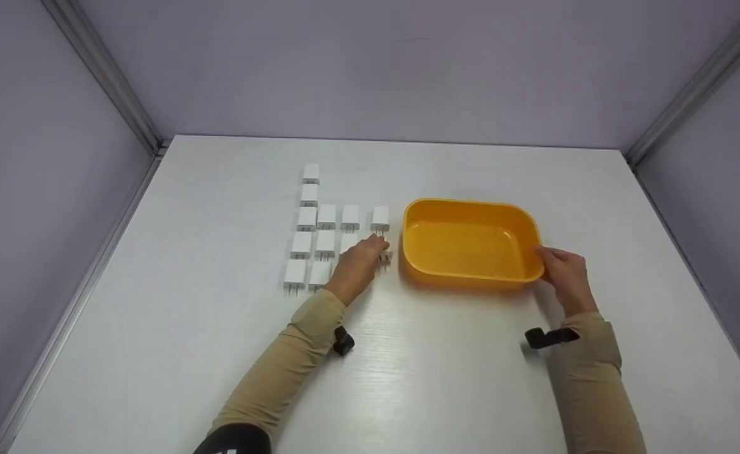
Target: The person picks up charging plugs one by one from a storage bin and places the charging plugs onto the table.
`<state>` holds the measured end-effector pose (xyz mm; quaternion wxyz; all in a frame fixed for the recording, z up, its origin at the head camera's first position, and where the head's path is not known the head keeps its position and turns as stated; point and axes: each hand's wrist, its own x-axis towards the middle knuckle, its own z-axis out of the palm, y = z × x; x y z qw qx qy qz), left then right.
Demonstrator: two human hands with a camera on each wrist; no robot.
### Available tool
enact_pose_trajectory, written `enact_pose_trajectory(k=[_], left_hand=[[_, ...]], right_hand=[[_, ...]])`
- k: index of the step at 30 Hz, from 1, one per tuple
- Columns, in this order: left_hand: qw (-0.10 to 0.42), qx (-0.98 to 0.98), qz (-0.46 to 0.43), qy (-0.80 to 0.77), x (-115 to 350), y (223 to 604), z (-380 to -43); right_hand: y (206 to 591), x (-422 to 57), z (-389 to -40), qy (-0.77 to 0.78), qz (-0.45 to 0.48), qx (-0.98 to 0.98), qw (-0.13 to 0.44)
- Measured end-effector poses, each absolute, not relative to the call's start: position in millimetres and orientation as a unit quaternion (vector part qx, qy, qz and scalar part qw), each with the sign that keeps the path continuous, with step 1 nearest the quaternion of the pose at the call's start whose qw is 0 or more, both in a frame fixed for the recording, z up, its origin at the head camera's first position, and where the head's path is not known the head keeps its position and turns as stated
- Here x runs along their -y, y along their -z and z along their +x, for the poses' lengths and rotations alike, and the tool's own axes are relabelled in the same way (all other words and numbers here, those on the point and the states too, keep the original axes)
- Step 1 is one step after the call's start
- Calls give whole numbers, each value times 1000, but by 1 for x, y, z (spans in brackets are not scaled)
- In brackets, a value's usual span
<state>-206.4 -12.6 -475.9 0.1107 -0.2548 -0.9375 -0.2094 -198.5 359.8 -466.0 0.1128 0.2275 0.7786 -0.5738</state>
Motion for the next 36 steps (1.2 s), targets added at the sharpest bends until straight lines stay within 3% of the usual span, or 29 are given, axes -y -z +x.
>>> enact_pose_trajectory(k=[15,24,36], left_hand=[[143,950,-239,139,10,480,-214],[141,958,-220,119,5,480,-214],[86,955,-233,164,8,473,-208]], right_hand=[[469,-362,-198,598,197,-772,84],[468,-359,-201,567,219,-787,108],[457,-357,-200,561,213,-796,82]])
